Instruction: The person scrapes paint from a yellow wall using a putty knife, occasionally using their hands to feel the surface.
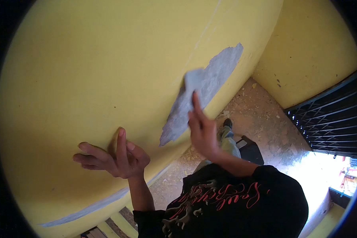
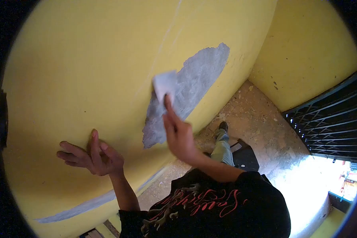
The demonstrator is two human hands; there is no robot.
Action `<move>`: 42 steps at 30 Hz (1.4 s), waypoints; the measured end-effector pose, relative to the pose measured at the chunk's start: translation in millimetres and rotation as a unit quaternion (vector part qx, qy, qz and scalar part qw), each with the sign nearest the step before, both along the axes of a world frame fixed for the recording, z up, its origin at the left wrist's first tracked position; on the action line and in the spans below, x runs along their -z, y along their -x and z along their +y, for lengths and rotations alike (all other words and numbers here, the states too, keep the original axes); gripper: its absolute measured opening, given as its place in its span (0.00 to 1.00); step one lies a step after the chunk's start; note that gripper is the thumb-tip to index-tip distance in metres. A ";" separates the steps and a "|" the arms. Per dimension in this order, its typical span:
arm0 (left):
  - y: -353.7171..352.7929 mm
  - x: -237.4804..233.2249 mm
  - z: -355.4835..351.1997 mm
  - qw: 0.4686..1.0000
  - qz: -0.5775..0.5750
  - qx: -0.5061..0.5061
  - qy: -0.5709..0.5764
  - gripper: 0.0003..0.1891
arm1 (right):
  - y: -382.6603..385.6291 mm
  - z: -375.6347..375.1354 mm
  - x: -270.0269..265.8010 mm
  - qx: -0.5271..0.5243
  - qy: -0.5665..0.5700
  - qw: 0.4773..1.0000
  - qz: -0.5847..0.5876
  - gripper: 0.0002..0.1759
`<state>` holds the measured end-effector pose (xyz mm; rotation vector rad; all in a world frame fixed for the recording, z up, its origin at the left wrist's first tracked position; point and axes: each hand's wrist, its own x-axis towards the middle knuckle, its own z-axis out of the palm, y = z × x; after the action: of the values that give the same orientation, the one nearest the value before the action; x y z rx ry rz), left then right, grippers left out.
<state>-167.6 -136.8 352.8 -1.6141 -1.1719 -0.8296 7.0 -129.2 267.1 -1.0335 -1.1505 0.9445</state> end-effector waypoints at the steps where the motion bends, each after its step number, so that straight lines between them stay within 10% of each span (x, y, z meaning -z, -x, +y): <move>1: 0.3 0.2 0.6 1.000 -0.001 -0.001 0.001 0.17 | -8.7 10.1 -12.6 -0.001 0.061 0.995 0.079 0.28; 42: 5.7 -3.1 8.1 0.998 0.013 0.051 -0.045 0.18 | -109.3 69.4 36.6 0.087 0.095 0.991 0.039 0.25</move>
<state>-173.3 -128.7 355.9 -1.6163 -1.0274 -0.9116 116.3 -59.9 230.5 -1.2191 -0.9033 0.9592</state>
